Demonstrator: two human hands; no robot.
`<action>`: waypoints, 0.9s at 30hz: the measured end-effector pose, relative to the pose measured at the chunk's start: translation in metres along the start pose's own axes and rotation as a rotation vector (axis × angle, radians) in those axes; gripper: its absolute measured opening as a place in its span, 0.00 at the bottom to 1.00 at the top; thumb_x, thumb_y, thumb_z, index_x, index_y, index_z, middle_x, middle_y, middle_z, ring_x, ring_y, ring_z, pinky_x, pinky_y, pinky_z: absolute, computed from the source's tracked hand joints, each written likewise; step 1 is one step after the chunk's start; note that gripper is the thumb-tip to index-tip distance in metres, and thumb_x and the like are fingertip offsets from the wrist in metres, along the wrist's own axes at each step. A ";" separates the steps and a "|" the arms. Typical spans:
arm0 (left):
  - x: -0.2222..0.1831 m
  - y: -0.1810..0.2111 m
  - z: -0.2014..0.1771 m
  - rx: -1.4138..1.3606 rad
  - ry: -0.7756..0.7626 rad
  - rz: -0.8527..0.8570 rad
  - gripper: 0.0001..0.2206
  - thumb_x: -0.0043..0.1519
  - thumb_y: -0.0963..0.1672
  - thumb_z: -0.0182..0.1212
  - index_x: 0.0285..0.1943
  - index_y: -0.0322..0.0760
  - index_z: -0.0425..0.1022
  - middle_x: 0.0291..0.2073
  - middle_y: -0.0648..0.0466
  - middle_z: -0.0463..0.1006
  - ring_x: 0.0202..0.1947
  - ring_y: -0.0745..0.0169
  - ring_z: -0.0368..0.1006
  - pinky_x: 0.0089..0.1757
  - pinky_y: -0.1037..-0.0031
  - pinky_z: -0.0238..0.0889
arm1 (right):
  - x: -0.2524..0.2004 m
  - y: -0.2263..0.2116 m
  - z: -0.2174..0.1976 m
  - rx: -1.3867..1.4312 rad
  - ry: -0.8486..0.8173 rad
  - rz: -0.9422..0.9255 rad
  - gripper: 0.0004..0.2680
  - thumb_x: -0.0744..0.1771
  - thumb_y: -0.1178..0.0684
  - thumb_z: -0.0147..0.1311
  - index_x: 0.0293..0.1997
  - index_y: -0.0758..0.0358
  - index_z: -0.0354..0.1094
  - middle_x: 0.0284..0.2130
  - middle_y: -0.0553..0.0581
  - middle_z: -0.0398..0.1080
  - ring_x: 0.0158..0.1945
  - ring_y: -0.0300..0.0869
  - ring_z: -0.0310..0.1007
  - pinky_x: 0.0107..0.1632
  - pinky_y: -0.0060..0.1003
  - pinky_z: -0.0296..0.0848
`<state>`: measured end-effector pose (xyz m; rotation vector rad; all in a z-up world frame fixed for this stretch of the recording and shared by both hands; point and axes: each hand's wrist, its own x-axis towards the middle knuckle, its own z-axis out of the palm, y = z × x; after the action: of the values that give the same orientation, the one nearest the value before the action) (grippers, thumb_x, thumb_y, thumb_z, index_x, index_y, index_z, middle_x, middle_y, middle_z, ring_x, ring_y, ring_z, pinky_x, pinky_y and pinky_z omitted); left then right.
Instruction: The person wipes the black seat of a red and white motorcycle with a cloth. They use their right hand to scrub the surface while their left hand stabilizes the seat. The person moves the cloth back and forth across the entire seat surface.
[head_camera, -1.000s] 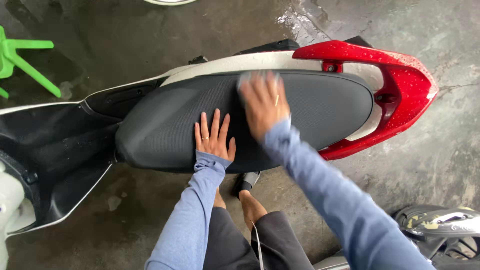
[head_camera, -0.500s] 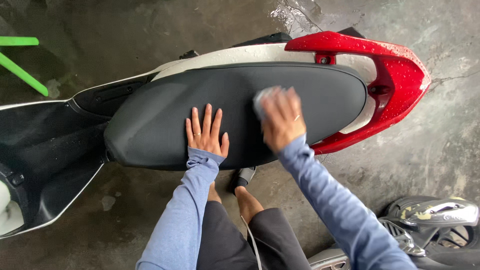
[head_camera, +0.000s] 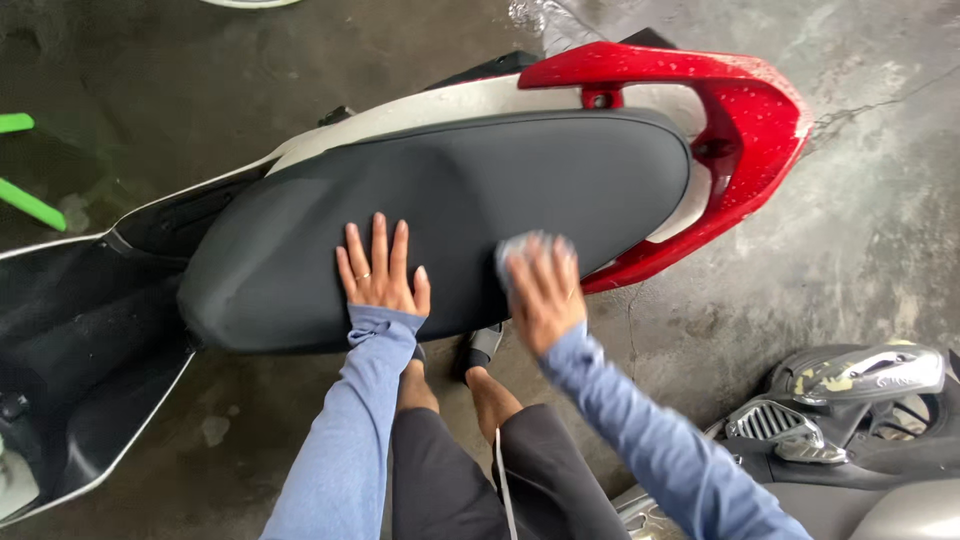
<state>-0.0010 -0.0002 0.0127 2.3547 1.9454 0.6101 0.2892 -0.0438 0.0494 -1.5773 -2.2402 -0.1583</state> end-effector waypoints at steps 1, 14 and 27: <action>-0.001 -0.001 0.000 0.002 0.006 -0.009 0.35 0.73 0.54 0.51 0.93 0.51 0.63 0.91 0.48 0.58 0.89 0.24 0.46 0.79 0.34 0.34 | -0.027 -0.011 0.006 -0.025 -0.064 0.014 0.24 0.71 0.42 0.59 0.81 0.44 0.71 0.79 0.60 0.67 0.84 0.67 0.59 0.81 0.66 0.62; -0.003 -0.003 0.004 0.017 0.016 0.015 0.33 0.76 0.53 0.46 0.93 0.47 0.62 0.91 0.45 0.58 0.89 0.22 0.45 0.78 0.34 0.36 | 0.024 0.063 0.001 -0.010 -0.030 0.028 0.24 0.72 0.49 0.62 0.82 0.56 0.70 0.77 0.70 0.69 0.82 0.80 0.56 0.80 0.71 0.58; 0.000 -0.003 0.005 0.043 0.032 0.012 0.34 0.75 0.54 0.45 0.93 0.50 0.63 0.91 0.47 0.59 0.89 0.24 0.45 0.78 0.34 0.36 | 0.024 0.038 -0.001 -0.003 -0.013 0.149 0.25 0.72 0.51 0.64 0.84 0.56 0.68 0.79 0.66 0.67 0.84 0.78 0.52 0.81 0.70 0.55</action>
<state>-0.0026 0.0019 0.0073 2.3985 1.9779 0.6162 0.3178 -0.0098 0.0546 -1.7439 -2.1223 -0.1095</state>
